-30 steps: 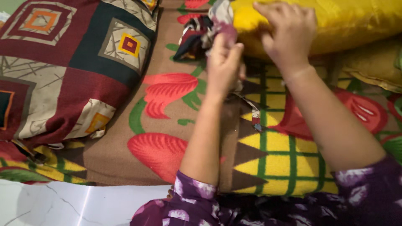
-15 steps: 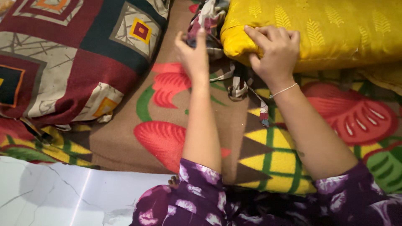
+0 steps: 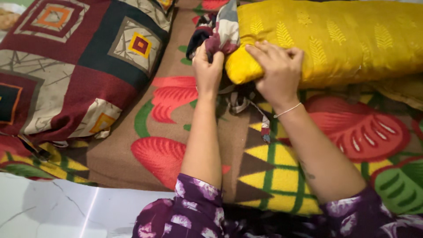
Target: The person puts a patterned fabric cover onto a yellow pillow by hand, pulling the fabric over the pillow and tucking it in.
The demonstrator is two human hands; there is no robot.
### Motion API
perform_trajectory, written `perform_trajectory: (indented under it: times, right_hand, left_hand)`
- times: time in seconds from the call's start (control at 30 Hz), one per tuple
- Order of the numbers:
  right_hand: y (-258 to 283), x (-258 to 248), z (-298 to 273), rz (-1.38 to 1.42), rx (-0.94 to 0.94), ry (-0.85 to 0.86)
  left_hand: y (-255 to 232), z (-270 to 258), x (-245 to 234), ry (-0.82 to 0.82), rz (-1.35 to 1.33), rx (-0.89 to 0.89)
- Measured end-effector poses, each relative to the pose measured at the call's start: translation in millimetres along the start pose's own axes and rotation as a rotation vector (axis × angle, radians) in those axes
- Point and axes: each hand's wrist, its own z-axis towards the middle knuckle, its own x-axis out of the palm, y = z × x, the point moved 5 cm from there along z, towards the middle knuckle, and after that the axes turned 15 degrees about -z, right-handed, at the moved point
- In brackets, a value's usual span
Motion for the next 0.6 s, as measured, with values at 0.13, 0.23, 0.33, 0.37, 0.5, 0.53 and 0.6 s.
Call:
perform_trajectory:
  times: [0.13,0.23,0.33,0.37,0.5,0.53,0.6]
  right_hand:
    - [-52,-15,5,0.260,0.242,-0.111]
    - [-72,-38,2,0.196,0.269,-0.188]
    - [-63,-41,10,0.196,0.276,-0.262]
    - [-61,-38,14,0.212,0.267,-0.283]
    - [-55,-16,18,0.204,0.296,-0.232]
    - [-53,-10,19,0.193,0.309,-0.212]
    - [-41,-2,14,0.033,0.340,-0.136]
  left_hand:
    - [-15,-9,13,0.071,-0.346,-0.050]
    - [-33,-28,29,0.105,-0.698,-0.164]
    - [-50,-34,44,0.141,-0.616,-0.189]
    - [-51,-34,47,0.115,-0.693,-0.257]
    - [-69,-38,54,0.091,-0.597,-0.187]
    - [-73,-36,53,0.093,-0.597,-0.183]
    - [-93,-31,50,0.125,-0.182,0.082]
